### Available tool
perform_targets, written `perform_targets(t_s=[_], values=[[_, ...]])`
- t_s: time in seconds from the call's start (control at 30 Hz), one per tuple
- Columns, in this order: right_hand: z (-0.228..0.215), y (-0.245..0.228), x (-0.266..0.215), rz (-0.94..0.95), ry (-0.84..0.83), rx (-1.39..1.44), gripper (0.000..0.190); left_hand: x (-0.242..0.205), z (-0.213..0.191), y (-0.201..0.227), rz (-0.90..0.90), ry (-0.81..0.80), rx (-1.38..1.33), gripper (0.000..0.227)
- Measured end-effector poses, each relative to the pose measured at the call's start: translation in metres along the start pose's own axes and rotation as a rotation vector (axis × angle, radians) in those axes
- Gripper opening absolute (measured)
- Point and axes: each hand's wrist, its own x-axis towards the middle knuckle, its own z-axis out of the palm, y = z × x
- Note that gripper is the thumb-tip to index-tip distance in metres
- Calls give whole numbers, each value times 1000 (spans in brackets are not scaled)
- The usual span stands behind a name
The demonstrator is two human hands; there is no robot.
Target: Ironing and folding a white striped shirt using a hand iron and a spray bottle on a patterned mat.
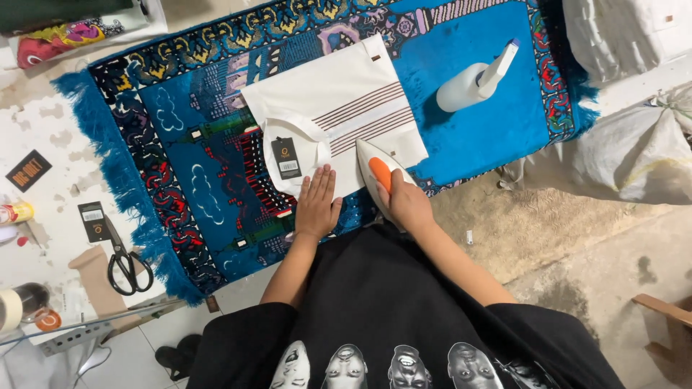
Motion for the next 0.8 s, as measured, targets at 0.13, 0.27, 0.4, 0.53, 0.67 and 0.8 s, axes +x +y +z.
perform_targets(t_s=[0.13, 0.27, 0.4, 0.53, 0.67, 0.8], values=[[-20, 12, -8, -76, -116, -16, 49, 0, 0, 0, -15, 10, -7, 64], [-54, 34, -19, -105, -339, -172, 50, 0, -2, 3, -21, 22, -21, 63], [-92, 69, -41, -42, -228, -224, 45, 0, -1, 4, -14, 59, -20, 61], [-104, 106, -37, -72, -113, -332, 42, -5, -3, 22, -45, 116, 22, 57], [-100, 110, -12, -127, 10, -263, 49, -5, 12, 70, -286, 189, -224, 39], [-89, 108, 6, -84, -68, -134, 53, -7, 30, 96, -1120, -86, -1105, 45]])
